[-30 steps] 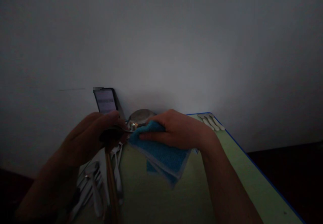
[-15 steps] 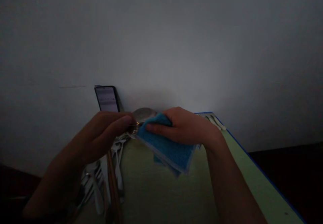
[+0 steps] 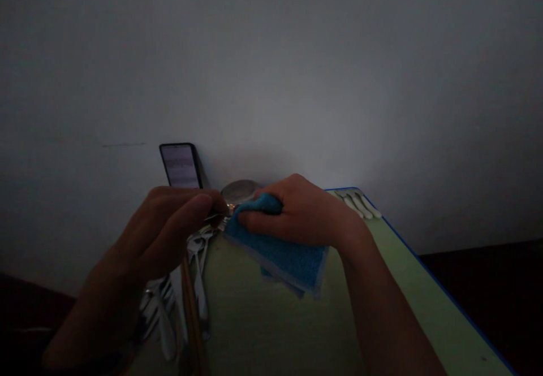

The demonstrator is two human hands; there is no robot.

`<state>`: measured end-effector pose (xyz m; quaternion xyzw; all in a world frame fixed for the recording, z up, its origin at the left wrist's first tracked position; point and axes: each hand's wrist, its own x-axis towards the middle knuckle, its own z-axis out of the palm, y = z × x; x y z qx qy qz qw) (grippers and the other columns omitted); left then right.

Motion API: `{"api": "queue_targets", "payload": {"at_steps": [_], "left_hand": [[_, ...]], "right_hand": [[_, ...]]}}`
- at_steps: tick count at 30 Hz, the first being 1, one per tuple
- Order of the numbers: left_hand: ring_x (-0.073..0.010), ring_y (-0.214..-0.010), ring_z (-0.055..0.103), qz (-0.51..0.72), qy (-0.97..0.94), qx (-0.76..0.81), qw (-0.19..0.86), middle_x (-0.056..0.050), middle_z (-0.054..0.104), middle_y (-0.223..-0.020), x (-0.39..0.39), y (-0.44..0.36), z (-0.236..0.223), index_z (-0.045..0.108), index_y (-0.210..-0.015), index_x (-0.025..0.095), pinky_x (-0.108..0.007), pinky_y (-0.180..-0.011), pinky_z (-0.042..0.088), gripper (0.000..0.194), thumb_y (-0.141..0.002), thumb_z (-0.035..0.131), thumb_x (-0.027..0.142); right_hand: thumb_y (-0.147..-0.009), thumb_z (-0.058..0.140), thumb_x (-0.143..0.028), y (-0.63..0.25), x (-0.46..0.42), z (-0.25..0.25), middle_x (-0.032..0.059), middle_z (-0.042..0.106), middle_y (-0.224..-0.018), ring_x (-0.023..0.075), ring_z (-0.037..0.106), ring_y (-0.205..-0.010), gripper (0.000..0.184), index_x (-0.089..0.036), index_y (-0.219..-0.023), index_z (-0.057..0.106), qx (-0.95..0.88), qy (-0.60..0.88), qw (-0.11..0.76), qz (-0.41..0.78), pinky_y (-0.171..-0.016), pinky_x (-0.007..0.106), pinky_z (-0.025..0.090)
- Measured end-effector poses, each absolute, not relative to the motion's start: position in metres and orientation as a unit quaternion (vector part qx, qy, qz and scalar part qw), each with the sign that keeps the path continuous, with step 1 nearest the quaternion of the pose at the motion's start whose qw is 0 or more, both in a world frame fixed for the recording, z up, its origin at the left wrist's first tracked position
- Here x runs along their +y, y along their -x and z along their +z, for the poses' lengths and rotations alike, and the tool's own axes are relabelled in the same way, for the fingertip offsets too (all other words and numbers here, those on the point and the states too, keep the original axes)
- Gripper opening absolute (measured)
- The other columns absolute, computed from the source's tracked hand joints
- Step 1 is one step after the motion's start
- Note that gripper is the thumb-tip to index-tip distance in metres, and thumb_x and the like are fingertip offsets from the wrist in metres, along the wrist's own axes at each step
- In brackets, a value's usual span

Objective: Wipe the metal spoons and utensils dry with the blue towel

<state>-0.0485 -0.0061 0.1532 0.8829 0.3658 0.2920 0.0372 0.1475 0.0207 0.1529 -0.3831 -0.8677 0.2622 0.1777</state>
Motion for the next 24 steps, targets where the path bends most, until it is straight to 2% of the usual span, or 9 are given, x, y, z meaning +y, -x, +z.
{"api": "queue_targets", "payload": {"at_steps": [7, 16, 24], "left_hand": [[-0.0093, -0.045, 0.042, 0.283, -0.884, 0.372, 0.021, 0.001, 0.045, -0.050, -0.0073, 0.0464, 0.1567, 0.053, -0.061, 0.015, -0.022, -0.046, 0.031, 0.041, -0.089, 0.024, 0.025], [-0.0094, -0.045, 0.043, 0.270, -0.888, 0.371, 0.001, 0.001, 0.045, -0.049, -0.0079, 0.0460, 0.1582, 0.052, -0.059, 0.015, -0.023, -0.047, 0.031, 0.042, -0.089, 0.023, 0.023], [-0.0103, -0.047, 0.045, 0.264, -0.889, 0.375, 0.004, 0.000, 0.049, -0.051, -0.0076, 0.0450, 0.1586, 0.054, -0.061, 0.015, -0.023, -0.048, 0.032, 0.042, -0.089, 0.024, 0.025]], "right_hand": [[-0.075, 0.046, -0.054, -0.1441, 0.0206, 0.1529, -0.0030, 0.048, -0.051, 0.0064, 0.044, -0.047, 0.043, -0.015, -0.061, 0.054, -0.863, 0.397, 0.188, 0.250, -0.042, 0.019, 0.028], [-0.076, 0.048, -0.049, -0.1382, 0.0204, 0.1501, -0.0049, 0.042, -0.047, 0.0047, 0.039, -0.044, 0.041, -0.014, -0.055, 0.052, -0.877, 0.369, 0.194, 0.238, -0.042, 0.018, 0.026], [-0.077, 0.049, -0.045, -0.1404, 0.0190, 0.1522, -0.0047, 0.044, -0.048, 0.0047, 0.040, -0.045, 0.037, -0.015, -0.057, 0.052, -0.877, 0.353, 0.190, 0.266, -0.042, 0.017, 0.029]]}}
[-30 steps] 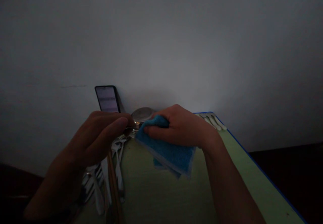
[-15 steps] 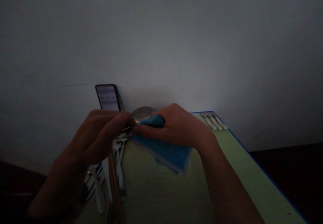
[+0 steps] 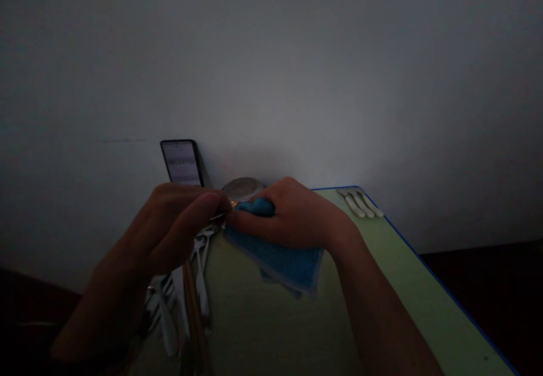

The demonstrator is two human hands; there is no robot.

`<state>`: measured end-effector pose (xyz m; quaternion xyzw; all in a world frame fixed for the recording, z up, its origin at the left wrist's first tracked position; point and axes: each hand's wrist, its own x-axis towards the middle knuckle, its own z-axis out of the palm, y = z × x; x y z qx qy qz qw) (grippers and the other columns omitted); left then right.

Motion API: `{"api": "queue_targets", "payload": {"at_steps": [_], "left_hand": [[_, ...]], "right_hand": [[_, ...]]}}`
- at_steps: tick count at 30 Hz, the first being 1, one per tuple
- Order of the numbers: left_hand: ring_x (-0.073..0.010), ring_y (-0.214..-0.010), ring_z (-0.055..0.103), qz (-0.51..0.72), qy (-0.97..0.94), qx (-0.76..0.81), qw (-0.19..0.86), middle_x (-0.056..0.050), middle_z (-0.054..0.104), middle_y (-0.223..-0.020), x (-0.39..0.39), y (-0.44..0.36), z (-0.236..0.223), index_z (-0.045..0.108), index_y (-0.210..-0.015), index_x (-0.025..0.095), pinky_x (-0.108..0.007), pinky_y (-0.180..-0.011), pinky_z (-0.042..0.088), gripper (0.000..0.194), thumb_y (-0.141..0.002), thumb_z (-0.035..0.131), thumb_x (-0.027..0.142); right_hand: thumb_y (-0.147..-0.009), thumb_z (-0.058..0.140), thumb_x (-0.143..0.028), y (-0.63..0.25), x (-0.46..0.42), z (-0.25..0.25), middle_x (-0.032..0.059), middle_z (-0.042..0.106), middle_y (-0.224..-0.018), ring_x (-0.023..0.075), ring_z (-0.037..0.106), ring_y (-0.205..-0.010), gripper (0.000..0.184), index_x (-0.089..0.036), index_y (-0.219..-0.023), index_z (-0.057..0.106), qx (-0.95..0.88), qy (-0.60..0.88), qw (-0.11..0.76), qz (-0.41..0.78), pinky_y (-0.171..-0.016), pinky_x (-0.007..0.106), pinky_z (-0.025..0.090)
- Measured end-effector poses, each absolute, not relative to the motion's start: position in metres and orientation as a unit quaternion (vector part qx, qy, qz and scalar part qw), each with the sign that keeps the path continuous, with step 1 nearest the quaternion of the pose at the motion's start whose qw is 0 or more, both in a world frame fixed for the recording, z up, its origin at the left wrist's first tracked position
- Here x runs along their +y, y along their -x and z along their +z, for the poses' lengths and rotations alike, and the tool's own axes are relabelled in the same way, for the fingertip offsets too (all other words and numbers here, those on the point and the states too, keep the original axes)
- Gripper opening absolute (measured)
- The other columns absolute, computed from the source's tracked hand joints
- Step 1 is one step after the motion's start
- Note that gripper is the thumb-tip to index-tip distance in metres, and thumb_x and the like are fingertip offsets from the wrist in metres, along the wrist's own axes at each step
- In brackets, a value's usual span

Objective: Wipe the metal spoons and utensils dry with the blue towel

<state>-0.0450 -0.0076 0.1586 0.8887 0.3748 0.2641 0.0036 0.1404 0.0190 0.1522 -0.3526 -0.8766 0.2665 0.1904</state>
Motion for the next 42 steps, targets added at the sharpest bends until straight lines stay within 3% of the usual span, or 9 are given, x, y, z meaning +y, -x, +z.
{"api": "queue_targets", "payload": {"at_steps": [15, 25, 32, 39, 42], "left_hand": [[-0.0097, -0.046, 0.044, 0.270, -0.892, 0.361, 0.019, 0.000, 0.048, -0.051, -0.007, 0.045, 0.158, 0.053, -0.060, 0.015, -0.023, -0.047, 0.032, 0.042, -0.089, 0.024, 0.024], [-0.0083, -0.042, 0.035, 0.269, -0.893, 0.360, 0.016, 0.004, 0.036, -0.046, -0.006, 0.043, 0.158, 0.041, -0.053, 0.017, -0.021, -0.044, 0.029, 0.038, -0.087, 0.026, 0.024], [-0.0087, -0.042, 0.040, 0.283, -0.881, 0.379, 0.024, 0.001, 0.045, -0.047, 0.004, 0.061, 0.149, 0.052, -0.057, 0.015, -0.022, -0.045, 0.030, 0.042, -0.087, 0.025, 0.025], [-0.0081, -0.043, 0.045, 0.305, -0.856, 0.415, 0.053, 0.001, 0.048, -0.045, 0.006, 0.068, 0.145, 0.053, -0.055, 0.016, -0.020, -0.047, 0.032, 0.048, -0.089, 0.021, 0.026], [-0.0078, -0.039, 0.040, 0.282, -0.869, 0.404, 0.040, 0.002, 0.044, -0.043, 0.003, 0.053, 0.147, 0.053, -0.055, 0.015, -0.020, -0.044, 0.030, 0.047, -0.089, 0.022, 0.027]], "right_hand": [[-0.078, 0.047, -0.043, -0.139, 0.020, 0.154, -0.0038, 0.046, -0.054, 0.0060, 0.042, -0.049, 0.033, -0.014, -0.064, 0.054, -0.872, 0.346, 0.168, 0.302, -0.044, 0.017, 0.031], [-0.079, 0.044, -0.046, -0.138, 0.019, 0.153, -0.0030, 0.048, -0.055, 0.0070, 0.042, -0.049, 0.036, -0.014, -0.073, 0.061, -0.866, 0.355, 0.161, 0.314, -0.046, 0.018, 0.033], [-0.074, 0.050, -0.055, -0.150, 0.027, 0.145, 0.0014, 0.062, -0.075, 0.0121, 0.056, -0.063, 0.041, -0.017, -0.089, 0.060, -0.855, 0.357, 0.115, 0.357, -0.053, 0.021, 0.041], [-0.078, 0.044, -0.054, -0.160, 0.029, 0.144, 0.0021, 0.062, -0.076, 0.0125, 0.056, -0.063, 0.042, -0.017, -0.090, 0.061, -0.867, 0.366, 0.117, 0.319, -0.054, 0.022, 0.039], [-0.081, 0.044, -0.048, -0.147, 0.022, 0.151, 0.0012, 0.063, -0.073, 0.0113, 0.055, -0.062, 0.036, -0.017, -0.089, 0.061, -0.895, 0.321, 0.132, 0.280, -0.056, 0.022, 0.039]]}}
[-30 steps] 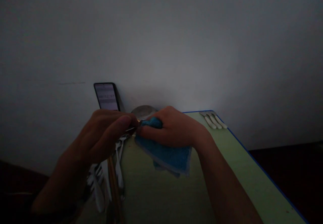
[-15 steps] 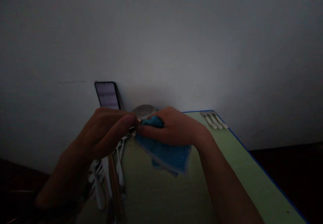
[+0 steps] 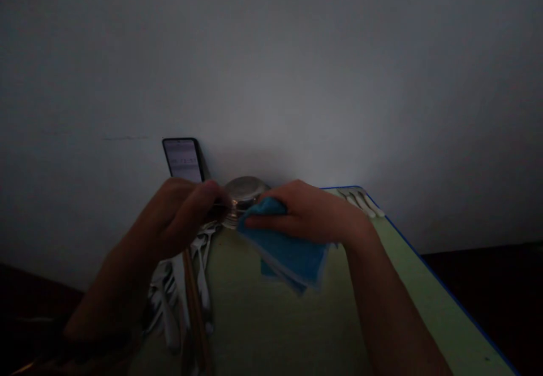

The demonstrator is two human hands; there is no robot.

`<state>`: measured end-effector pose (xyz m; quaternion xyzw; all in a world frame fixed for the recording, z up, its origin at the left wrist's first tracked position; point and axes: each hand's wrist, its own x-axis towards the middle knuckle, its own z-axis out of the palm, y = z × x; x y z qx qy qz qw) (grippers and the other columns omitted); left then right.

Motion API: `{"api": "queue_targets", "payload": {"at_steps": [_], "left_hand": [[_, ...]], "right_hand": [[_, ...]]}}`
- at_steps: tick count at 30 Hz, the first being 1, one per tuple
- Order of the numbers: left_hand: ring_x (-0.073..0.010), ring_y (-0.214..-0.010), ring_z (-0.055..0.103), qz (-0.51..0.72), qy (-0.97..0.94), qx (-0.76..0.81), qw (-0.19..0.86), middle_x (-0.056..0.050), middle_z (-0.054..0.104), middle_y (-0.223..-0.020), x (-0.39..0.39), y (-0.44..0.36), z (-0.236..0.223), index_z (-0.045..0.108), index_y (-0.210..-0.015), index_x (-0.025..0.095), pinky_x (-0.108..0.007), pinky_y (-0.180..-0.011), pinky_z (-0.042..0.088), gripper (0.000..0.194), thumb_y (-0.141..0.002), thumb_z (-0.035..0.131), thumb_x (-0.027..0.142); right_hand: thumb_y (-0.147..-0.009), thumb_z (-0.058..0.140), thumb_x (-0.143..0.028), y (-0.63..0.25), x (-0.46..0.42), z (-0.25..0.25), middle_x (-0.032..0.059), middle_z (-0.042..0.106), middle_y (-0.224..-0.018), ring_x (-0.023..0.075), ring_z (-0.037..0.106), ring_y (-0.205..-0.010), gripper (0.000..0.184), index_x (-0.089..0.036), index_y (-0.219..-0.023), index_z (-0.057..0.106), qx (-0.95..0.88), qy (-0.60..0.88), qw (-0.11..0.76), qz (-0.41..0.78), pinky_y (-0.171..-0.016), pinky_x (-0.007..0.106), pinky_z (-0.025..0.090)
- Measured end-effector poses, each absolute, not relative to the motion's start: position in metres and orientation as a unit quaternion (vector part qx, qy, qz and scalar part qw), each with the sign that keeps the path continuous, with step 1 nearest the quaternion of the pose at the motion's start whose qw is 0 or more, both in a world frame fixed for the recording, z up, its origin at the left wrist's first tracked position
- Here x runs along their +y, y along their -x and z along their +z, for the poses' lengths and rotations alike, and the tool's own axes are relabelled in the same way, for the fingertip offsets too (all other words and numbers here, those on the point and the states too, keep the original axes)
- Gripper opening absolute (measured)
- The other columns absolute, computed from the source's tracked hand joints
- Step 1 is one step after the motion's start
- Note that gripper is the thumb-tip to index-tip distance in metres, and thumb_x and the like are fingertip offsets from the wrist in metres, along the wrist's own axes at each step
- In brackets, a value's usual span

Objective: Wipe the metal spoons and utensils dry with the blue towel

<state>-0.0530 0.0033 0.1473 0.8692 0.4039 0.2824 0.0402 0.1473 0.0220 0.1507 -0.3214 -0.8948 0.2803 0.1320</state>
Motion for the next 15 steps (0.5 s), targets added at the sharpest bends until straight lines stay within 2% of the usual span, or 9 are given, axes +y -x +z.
{"api": "queue_targets", "payload": {"at_steps": [4, 7, 10, 15], "left_hand": [[-0.0068, -0.037, 0.035, 0.261, -0.889, 0.374, 0.032, 0.004, 0.039, -0.041, 0.004, 0.051, 0.146, 0.053, -0.052, 0.014, -0.020, -0.041, 0.027, 0.047, -0.088, 0.026, 0.028], [-0.0064, -0.037, 0.037, 0.286, -0.869, 0.402, 0.033, 0.003, 0.043, -0.043, 0.007, 0.063, 0.142, 0.055, -0.055, 0.013, -0.020, -0.041, 0.028, 0.046, -0.088, 0.026, 0.026], [-0.0057, -0.038, 0.036, 0.301, -0.862, 0.406, 0.031, 0.004, 0.041, -0.042, 0.008, 0.068, 0.143, 0.053, -0.053, 0.014, -0.019, -0.041, 0.027, 0.046, -0.089, 0.027, 0.026], [-0.0054, -0.037, 0.032, 0.281, -0.889, 0.358, 0.039, 0.005, 0.035, -0.042, 0.006, 0.062, 0.147, 0.046, -0.049, 0.015, -0.020, -0.040, 0.025, 0.043, -0.088, 0.032, 0.028]], "right_hand": [[-0.082, 0.045, -0.044, -0.142, 0.018, 0.153, 0.0020, 0.063, -0.078, 0.0123, 0.056, -0.066, 0.032, -0.018, -0.091, 0.061, -0.910, 0.305, 0.129, 0.248, -0.061, 0.023, 0.039], [-0.081, 0.042, -0.049, -0.153, 0.022, 0.148, 0.0015, 0.063, -0.074, 0.0124, 0.055, -0.061, 0.037, -0.017, -0.089, 0.061, -0.882, 0.347, 0.102, 0.302, -0.054, 0.022, 0.039], [-0.080, 0.041, -0.052, -0.157, 0.024, 0.145, 0.0021, 0.062, -0.072, 0.0124, 0.054, -0.059, 0.042, -0.016, -0.087, 0.061, -0.871, 0.372, 0.098, 0.306, -0.051, 0.022, 0.038], [-0.082, 0.045, -0.044, -0.146, 0.020, 0.152, 0.0012, 0.063, -0.077, 0.0118, 0.056, -0.064, 0.032, -0.018, -0.092, 0.061, -0.906, 0.300, 0.117, 0.274, -0.058, 0.022, 0.039]]}}
